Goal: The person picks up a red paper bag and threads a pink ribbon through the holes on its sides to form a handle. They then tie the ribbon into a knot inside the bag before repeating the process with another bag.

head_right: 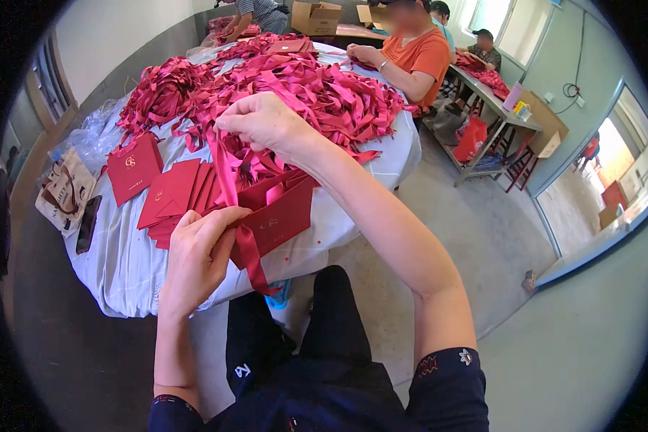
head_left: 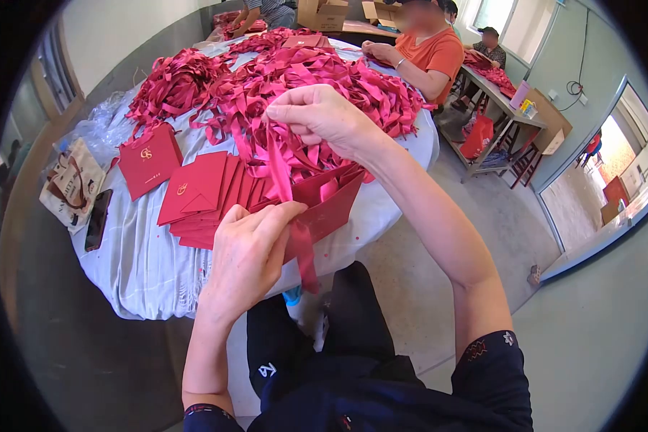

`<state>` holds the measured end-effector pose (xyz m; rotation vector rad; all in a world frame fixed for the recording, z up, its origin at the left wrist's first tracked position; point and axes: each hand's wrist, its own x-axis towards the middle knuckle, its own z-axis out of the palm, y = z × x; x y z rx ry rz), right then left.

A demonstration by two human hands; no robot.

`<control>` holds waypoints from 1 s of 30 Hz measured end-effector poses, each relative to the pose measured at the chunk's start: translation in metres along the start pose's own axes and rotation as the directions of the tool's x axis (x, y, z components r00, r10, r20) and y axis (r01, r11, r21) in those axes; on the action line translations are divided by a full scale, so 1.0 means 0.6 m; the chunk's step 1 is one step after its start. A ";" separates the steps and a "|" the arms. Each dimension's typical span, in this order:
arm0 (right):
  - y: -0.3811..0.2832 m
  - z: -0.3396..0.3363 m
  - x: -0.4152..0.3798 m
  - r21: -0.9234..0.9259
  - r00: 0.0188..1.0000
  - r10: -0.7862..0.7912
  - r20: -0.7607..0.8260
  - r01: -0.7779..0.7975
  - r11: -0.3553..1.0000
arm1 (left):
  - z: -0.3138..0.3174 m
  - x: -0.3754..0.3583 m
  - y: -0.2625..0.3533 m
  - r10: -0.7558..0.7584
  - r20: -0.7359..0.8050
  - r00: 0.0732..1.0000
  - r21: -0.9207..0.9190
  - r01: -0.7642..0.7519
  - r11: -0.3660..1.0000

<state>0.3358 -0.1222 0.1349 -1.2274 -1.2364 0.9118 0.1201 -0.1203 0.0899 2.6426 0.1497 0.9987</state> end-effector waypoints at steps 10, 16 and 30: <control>0.029 0.083 -0.190 -0.442 0.904 -0.290 -0.314 0.131 0.887 | 0.007 0.004 -0.021 -0.067 -0.056 0.996 0.007 0.067 0.998; 0.125 0.146 -0.233 -0.203 0.937 -0.232 -0.262 0.182 0.962 | 0.008 0.004 -0.022 -0.093 -0.053 0.994 0.000 0.093 0.996; 0.059 0.112 -0.348 0.059 0.988 -0.089 0.122 0.083 0.995 | 0.001 0.014 -0.022 -0.181 0.031 0.983 0.047 0.180 0.983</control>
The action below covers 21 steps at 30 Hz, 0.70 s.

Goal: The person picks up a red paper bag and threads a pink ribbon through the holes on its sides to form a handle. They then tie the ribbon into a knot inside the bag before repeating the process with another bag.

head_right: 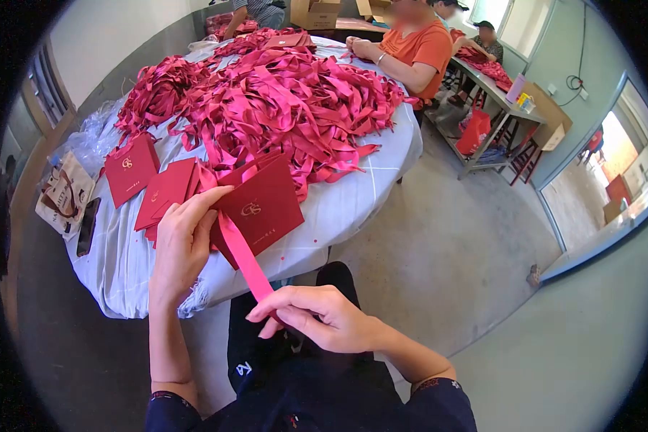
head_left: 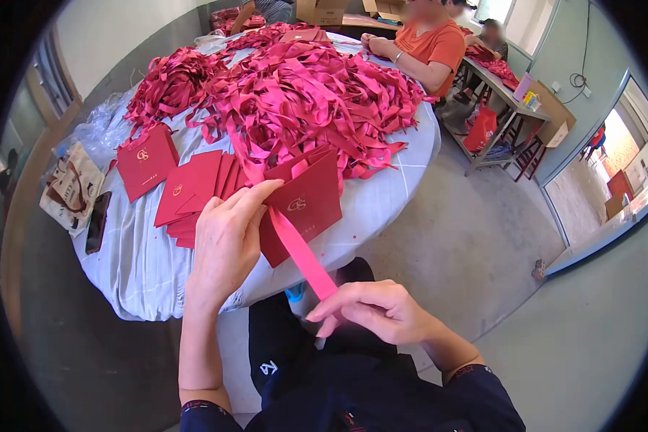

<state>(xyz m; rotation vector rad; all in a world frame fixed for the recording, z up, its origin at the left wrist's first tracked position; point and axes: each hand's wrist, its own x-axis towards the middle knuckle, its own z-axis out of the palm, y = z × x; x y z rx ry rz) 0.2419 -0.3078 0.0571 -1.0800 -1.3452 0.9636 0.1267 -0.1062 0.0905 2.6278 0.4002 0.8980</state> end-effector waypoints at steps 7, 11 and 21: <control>-0.028 -0.035 -0.020 0.390 0.958 -0.247 -0.146 0.285 0.876 | -0.007 0.004 0.025 0.006 -0.054 0.999 0.139 0.002 0.990; -0.035 -0.053 -0.012 -0.040 0.834 -0.457 -0.309 0.468 0.883 | -0.009 0.012 0.052 0.024 -0.081 0.996 0.274 -0.001 0.962; -0.042 -0.064 0.009 -0.388 0.652 -0.635 -0.414 0.505 0.771 | 0.019 0.037 0.064 0.225 -0.007 0.974 0.305 -0.212 0.928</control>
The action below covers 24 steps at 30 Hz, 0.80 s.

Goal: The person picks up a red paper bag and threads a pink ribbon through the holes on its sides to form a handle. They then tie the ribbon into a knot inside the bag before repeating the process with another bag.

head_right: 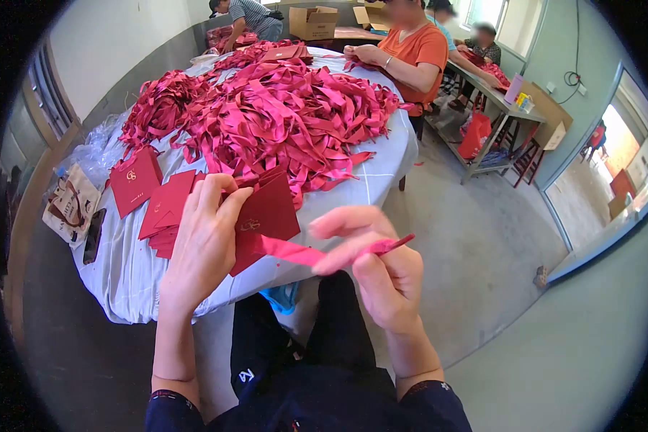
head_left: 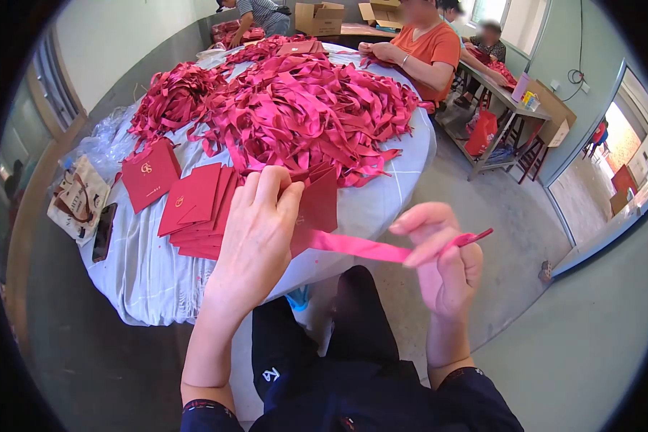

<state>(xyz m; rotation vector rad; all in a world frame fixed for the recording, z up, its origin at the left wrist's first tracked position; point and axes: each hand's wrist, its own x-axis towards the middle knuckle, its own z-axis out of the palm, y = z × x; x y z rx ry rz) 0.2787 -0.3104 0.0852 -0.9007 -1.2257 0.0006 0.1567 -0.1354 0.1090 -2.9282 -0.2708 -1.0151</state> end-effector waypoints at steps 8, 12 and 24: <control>0.031 0.022 -0.009 0.332 0.851 0.520 0.080 -0.514 0.791 | 0.022 0.001 -0.011 -0.132 0.024 0.991 -0.251 0.134 0.959; 0.070 0.043 -0.013 0.227 0.775 0.626 0.088 -0.627 0.745 | 0.032 0.003 -0.017 -0.193 0.028 0.981 -0.266 0.193 0.945; 0.118 0.084 -0.009 -0.051 0.820 0.569 -0.056 -0.572 0.819 | 0.051 0.012 -0.052 -0.218 0.142 0.966 -0.494 0.260 0.830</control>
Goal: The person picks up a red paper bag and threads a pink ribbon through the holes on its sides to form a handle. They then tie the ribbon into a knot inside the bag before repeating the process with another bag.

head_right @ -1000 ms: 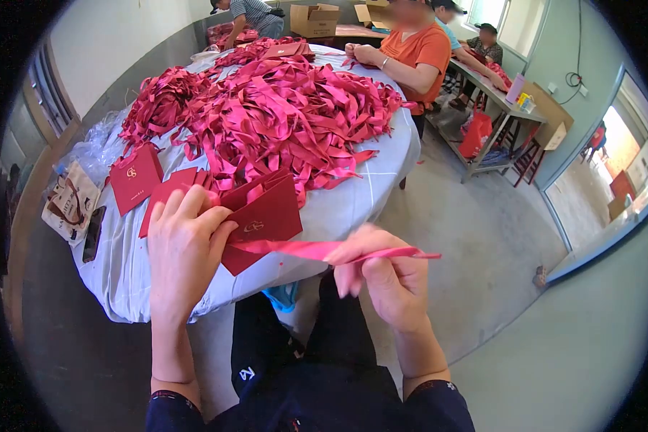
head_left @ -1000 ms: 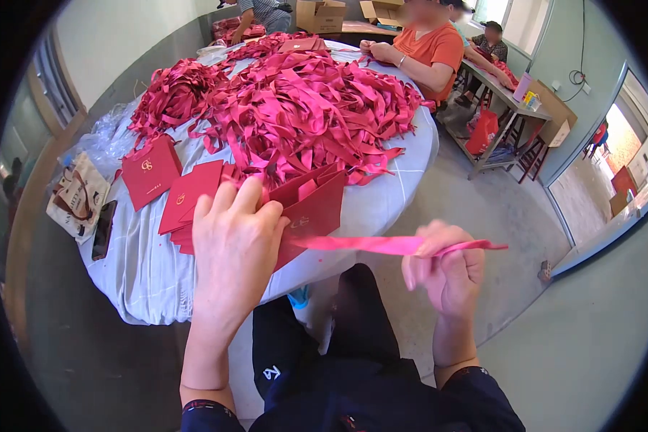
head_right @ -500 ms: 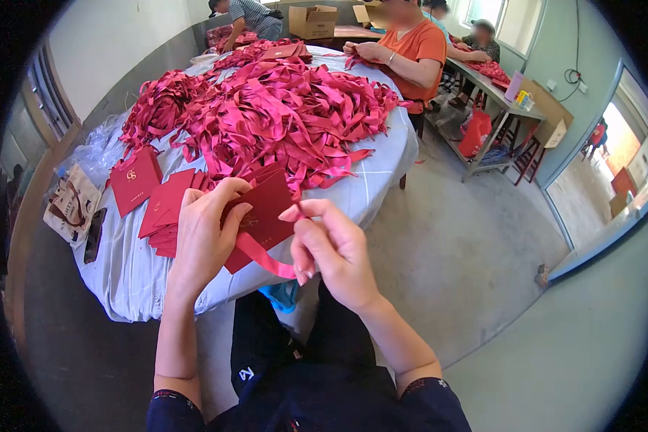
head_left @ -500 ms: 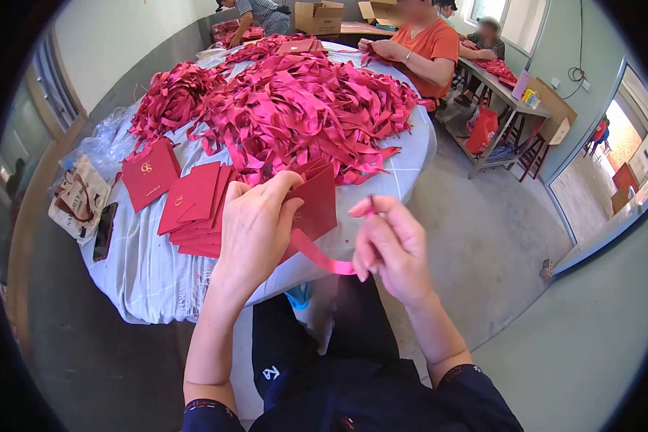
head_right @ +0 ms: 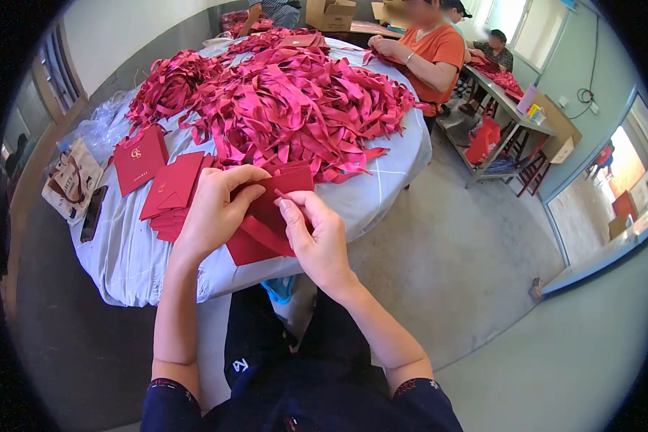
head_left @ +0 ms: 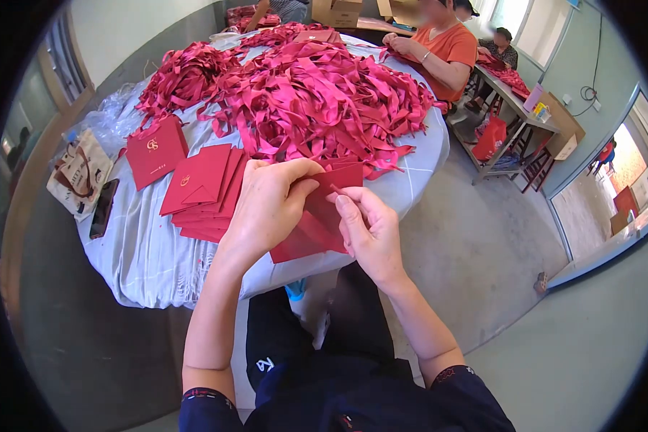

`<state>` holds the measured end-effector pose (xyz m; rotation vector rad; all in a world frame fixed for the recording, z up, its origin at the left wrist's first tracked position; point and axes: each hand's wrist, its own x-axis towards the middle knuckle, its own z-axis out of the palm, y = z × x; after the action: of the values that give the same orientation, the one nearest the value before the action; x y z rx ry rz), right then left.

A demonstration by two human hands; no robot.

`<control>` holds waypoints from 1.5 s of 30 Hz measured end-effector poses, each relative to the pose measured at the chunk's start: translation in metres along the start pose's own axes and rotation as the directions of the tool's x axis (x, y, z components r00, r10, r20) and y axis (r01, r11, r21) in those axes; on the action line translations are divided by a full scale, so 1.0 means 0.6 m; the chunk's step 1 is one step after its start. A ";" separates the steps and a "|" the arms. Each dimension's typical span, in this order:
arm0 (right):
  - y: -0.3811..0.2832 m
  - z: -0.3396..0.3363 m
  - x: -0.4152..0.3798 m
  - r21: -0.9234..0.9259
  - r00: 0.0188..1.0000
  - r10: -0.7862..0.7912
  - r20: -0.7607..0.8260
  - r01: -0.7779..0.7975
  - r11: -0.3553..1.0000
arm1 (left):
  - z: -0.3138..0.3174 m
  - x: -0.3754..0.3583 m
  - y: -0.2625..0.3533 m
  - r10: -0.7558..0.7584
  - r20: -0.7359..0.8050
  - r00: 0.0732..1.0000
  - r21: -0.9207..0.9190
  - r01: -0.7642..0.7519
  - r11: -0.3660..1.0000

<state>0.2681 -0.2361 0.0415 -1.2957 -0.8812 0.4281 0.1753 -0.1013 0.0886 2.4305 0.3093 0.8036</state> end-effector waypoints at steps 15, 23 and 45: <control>-0.009 0.008 0.004 -0.342 0.966 -0.219 -0.137 0.161 0.926 | -0.011 0.002 -0.014 -0.156 0.326 0.932 -0.562 0.324 0.761; -0.006 0.019 0.009 -0.380 0.956 -0.272 -0.111 0.212 0.900 | -0.030 -0.003 -0.006 -0.257 0.410 0.875 -0.573 0.467 0.674; -0.003 0.017 0.004 -0.459 0.940 -0.328 -0.095 0.251 0.852 | -0.013 -0.014 -0.030 -0.183 0.383 0.905 -0.606 0.396 0.689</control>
<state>0.2612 -0.2282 0.0443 -1.5529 -1.0465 -0.1370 0.1631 -0.0864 0.0797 1.7019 0.2283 0.3072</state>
